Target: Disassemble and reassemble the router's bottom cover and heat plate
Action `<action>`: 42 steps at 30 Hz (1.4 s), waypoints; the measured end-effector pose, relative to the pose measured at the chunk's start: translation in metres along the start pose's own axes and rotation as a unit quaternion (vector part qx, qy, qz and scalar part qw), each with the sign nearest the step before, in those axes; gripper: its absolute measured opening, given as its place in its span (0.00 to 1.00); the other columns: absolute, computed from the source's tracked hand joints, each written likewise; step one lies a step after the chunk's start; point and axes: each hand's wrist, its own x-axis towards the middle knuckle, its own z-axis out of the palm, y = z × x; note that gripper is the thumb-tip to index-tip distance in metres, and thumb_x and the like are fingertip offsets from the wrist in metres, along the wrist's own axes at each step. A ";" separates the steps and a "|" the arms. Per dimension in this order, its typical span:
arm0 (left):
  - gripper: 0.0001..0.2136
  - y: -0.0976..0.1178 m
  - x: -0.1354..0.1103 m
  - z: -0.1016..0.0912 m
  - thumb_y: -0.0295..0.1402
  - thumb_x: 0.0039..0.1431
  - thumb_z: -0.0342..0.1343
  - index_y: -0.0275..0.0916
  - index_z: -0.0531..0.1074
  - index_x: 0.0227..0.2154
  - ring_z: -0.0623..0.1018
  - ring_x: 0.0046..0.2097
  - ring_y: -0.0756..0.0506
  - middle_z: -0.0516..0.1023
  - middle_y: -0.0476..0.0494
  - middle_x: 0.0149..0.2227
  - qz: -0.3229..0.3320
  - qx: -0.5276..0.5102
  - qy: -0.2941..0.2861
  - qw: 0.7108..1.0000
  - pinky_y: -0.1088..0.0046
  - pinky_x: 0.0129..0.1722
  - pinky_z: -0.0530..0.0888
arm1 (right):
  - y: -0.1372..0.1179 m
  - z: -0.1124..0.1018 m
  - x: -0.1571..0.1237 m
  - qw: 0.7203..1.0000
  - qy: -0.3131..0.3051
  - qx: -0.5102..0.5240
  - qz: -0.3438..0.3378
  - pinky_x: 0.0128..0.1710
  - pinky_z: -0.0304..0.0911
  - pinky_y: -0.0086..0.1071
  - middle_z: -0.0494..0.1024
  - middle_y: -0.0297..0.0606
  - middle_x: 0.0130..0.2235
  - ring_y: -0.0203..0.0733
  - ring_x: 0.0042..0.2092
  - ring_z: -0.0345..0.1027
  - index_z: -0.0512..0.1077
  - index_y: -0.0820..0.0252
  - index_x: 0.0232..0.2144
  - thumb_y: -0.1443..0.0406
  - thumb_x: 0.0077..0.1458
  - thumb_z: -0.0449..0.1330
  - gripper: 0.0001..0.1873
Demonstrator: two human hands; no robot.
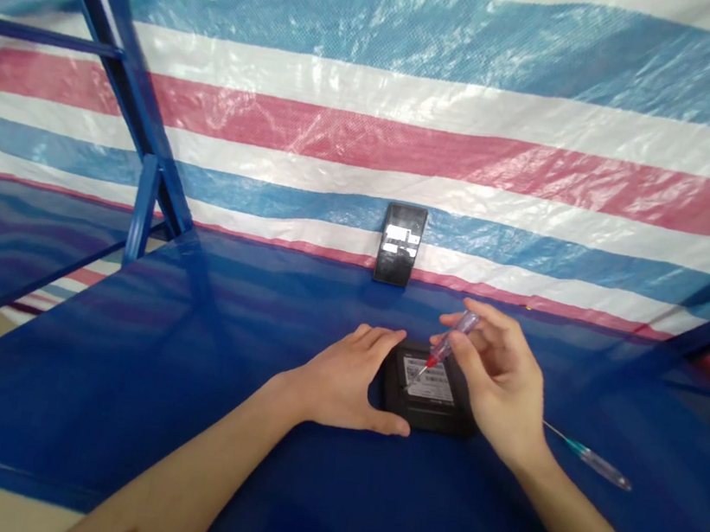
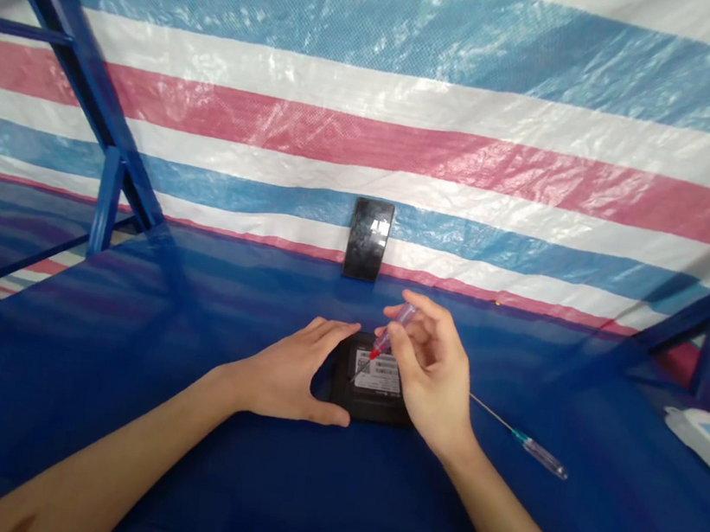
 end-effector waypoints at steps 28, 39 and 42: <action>0.50 0.000 0.000 0.001 0.55 0.48 0.67 0.33 0.53 0.68 0.60 0.69 0.31 0.60 0.29 0.69 0.000 0.015 -0.002 1.000 0.51 0.68 0.57 | 0.000 0.001 -0.005 1.000 0.010 0.022 0.007 0.41 0.78 0.33 0.84 0.35 0.42 0.39 0.39 0.82 0.72 0.50 0.46 0.62 0.57 0.66 0.14; 0.49 0.003 0.000 -0.001 0.54 0.50 0.67 0.33 0.52 0.68 0.59 0.69 0.30 0.59 0.29 0.69 -0.010 0.016 -0.013 1.000 0.50 0.68 0.56 | -0.001 0.003 -0.008 0.999 0.019 0.029 0.015 0.40 0.78 0.33 0.83 0.36 0.45 0.37 0.37 0.81 0.70 0.51 0.45 0.61 0.58 0.66 0.14; 0.50 0.002 0.000 0.000 0.55 0.51 0.65 0.33 0.51 0.68 0.58 0.70 0.30 0.57 0.28 0.69 -0.011 0.016 -0.018 1.000 0.49 0.69 0.54 | 0.001 0.003 -0.008 0.999 0.041 -0.006 0.007 0.41 0.78 0.33 0.82 0.34 0.40 0.37 0.38 0.80 0.72 0.52 0.44 0.61 0.56 0.67 0.14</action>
